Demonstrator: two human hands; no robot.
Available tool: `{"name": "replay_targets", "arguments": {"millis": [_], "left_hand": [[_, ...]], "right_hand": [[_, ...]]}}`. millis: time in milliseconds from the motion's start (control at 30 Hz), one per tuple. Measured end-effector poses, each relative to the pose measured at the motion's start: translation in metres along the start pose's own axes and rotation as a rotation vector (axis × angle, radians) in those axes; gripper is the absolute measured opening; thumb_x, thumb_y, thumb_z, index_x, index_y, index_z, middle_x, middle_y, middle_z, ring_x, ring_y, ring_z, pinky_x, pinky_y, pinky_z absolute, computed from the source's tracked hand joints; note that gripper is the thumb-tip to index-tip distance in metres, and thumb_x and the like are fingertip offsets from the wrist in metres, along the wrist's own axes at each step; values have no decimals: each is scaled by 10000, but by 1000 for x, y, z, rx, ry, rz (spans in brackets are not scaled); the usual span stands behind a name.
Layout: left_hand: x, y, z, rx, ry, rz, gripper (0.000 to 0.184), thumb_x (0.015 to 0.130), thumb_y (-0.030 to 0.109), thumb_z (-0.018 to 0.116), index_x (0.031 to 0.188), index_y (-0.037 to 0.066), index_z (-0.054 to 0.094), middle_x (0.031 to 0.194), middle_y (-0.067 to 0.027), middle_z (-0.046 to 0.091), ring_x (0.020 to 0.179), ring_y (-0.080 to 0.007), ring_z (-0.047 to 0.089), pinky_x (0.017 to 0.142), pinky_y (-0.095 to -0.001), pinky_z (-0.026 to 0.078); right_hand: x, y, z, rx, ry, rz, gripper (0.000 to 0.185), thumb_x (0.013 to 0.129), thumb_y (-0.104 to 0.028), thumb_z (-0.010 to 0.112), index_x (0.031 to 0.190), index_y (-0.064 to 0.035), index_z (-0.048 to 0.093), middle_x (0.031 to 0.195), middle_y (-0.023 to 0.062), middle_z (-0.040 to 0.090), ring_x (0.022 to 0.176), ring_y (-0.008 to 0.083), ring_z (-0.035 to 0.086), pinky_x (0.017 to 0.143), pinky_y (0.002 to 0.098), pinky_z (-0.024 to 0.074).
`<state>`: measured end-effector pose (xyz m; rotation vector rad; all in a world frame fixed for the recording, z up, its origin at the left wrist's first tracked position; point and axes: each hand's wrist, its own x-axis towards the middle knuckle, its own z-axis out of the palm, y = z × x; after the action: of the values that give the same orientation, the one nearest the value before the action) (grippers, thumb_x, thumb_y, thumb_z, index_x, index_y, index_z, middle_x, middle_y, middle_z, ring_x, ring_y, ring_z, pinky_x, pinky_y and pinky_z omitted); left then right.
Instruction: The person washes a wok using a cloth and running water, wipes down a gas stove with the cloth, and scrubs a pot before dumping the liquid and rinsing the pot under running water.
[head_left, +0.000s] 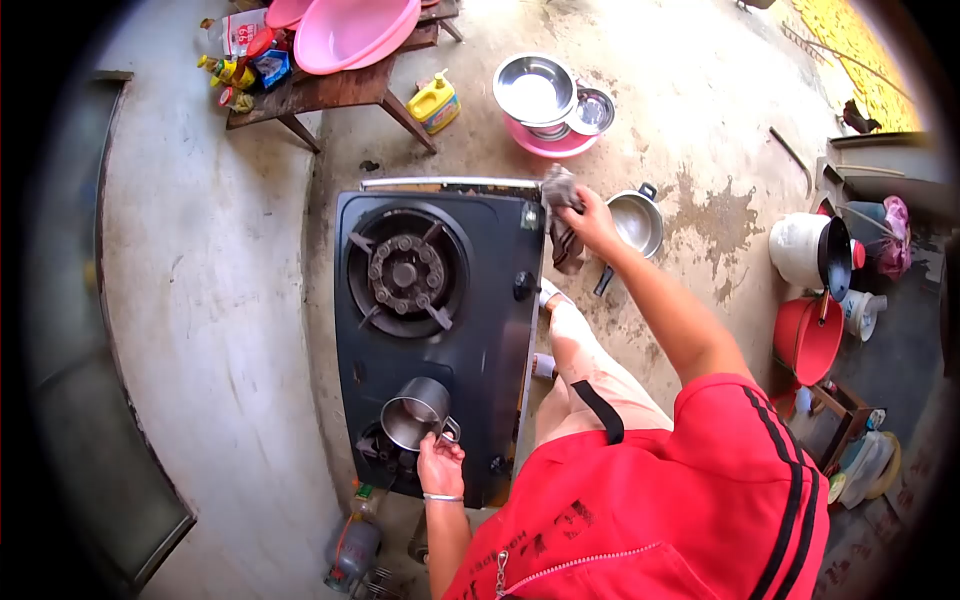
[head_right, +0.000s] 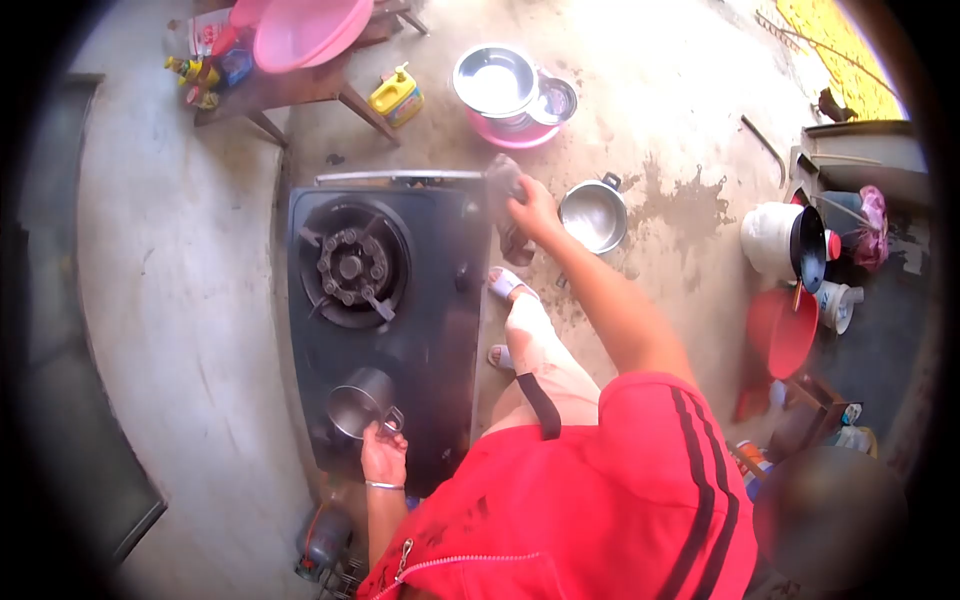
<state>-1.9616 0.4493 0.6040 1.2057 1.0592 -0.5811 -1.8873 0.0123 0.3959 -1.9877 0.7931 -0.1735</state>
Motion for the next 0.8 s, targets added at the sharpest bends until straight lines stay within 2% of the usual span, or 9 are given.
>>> {"name": "replay_targets", "arguments": {"millis": [33,100,133,233,400,533,600,667,800], "left_hand": [[4,3,3,52,13,-5,217,873,267,534,799,64,556,728,-37,571,601,-136,507,543,-273,408],[8,6,9,68,37,-6,239,879,286,532,797,63,560,703,-34,562,600,-134,513,535,-270,413],[10,7,11,71,60,-12,250,881,296,532,796,63,560,701,-34,560,601,-134,514,538,-269,418],[11,5,12,43,99,-29,262,887,305,533,807,57,560,717,-43,574,597,-139,525,541,-269,435],[7,-12,19,-27,157,-70,257,893,289,534,842,39,566,738,-66,598,596,-150,546,535,-277,448],[9,-14,26,-47,158,-89,280,899,296,533,871,20,569,747,-73,606,590,-155,553,526,-279,450],[6,-7,35,-49,177,-63,285,902,299,531,878,18,568,752,-75,608,589,-156,553,524,-278,449],[10,-4,37,-66,175,-30,296,908,305,523,899,12,563,767,-83,614,588,-156,553,523,-277,447],[16,2,37,-95,202,-31,309,900,319,536,925,12,565,790,-87,622,589,-153,550,526,-278,446]], "right_hand": [[26,-19,-1,-97,-85,-68,352,728,-194,599,1024,-3,582,994,173,626,926,304,608,847,366,455],[74,-64,-2,-604,-587,-373,291,736,-230,593,899,8,633,977,175,634,923,289,612,826,367,462],[94,-80,11,-671,-710,-389,268,774,-262,564,821,-18,665,949,170,641,900,282,617,799,368,470],[116,-126,31,-672,-897,-431,257,810,-268,533,861,-55,668,935,188,636,872,313,614,777,382,476],[127,-122,65,-525,-797,-617,237,812,-256,529,890,-78,665,867,188,637,815,336,618,756,423,481],[150,-159,166,-328,-635,-629,167,777,-176,540,819,-59,651,789,185,630,801,343,621,731,429,497],[161,-199,209,-298,-650,-640,170,784,-156,536,891,-77,642,895,191,617,868,341,614,768,422,492],[173,-211,245,-433,-767,-650,276,811,-190,526,1077,-139,581,1149,174,507,1031,332,558,857,400,460],[176,-205,211,-594,-911,-705,306,792,-166,557,1096,-158,586,1145,173,496,1004,340,566,842,406,469]]}}
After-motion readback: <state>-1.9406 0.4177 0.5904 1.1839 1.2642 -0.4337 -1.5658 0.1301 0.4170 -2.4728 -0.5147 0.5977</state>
